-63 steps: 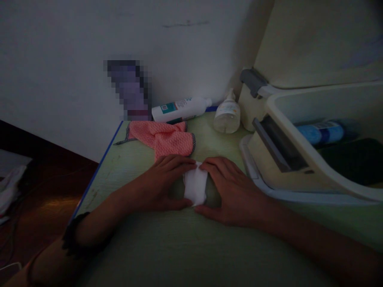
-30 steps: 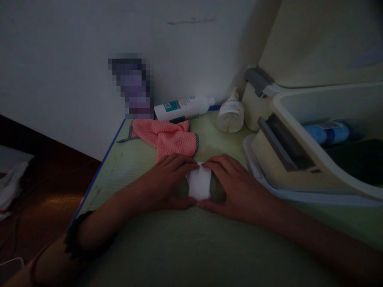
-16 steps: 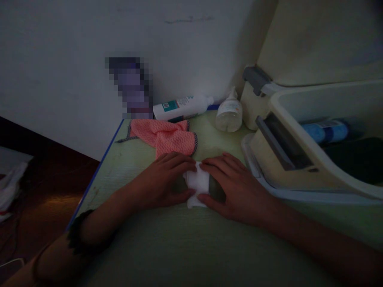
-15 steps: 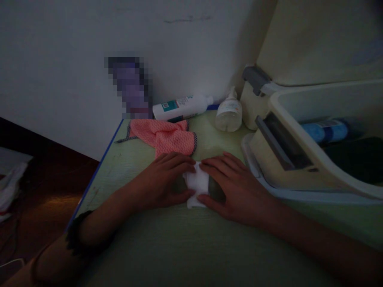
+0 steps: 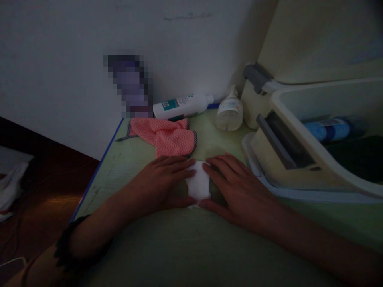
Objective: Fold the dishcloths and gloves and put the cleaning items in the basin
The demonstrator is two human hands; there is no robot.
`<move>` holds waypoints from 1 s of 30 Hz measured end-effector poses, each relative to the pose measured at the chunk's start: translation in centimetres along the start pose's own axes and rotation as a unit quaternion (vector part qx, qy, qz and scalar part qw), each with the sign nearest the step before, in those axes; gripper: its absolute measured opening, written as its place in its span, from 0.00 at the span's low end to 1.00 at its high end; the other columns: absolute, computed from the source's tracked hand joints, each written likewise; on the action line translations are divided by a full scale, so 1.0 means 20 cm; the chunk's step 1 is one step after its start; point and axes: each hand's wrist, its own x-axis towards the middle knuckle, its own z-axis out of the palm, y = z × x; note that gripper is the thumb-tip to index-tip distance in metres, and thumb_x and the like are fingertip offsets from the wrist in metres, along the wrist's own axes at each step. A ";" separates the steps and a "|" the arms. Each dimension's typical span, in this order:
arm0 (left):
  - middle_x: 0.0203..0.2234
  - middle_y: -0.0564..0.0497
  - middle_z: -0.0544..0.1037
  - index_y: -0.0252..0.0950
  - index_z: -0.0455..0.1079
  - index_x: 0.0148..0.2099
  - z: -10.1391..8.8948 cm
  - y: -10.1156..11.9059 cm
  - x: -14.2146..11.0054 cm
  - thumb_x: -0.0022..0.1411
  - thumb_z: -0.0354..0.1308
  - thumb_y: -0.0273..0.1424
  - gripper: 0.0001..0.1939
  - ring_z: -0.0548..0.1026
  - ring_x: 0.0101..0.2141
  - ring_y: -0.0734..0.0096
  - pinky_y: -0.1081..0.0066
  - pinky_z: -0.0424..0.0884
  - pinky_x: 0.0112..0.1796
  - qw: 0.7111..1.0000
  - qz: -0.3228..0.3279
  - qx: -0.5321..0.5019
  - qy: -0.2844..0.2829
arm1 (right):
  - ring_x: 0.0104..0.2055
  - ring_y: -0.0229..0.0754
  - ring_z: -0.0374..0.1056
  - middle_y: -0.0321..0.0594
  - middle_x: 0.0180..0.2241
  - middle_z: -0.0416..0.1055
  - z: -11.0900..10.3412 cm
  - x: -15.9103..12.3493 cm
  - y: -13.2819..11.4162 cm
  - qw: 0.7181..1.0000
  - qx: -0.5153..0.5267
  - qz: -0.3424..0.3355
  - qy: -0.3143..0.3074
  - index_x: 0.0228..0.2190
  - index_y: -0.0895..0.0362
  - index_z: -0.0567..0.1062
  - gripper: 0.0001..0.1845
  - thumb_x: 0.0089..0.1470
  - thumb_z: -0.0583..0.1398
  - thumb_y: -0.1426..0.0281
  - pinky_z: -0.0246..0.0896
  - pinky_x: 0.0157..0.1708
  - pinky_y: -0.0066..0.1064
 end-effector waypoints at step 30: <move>0.24 0.57 0.68 0.35 0.61 0.38 0.04 0.04 0.06 0.57 0.57 0.33 0.10 0.67 0.23 0.79 0.78 0.62 0.24 0.750 -0.168 -0.638 0.052 | 0.35 0.39 0.65 0.40 0.33 0.69 -0.04 0.03 0.00 0.895 0.440 0.054 0.046 0.36 0.58 0.68 0.09 0.56 0.55 0.65 0.61 0.34 0.32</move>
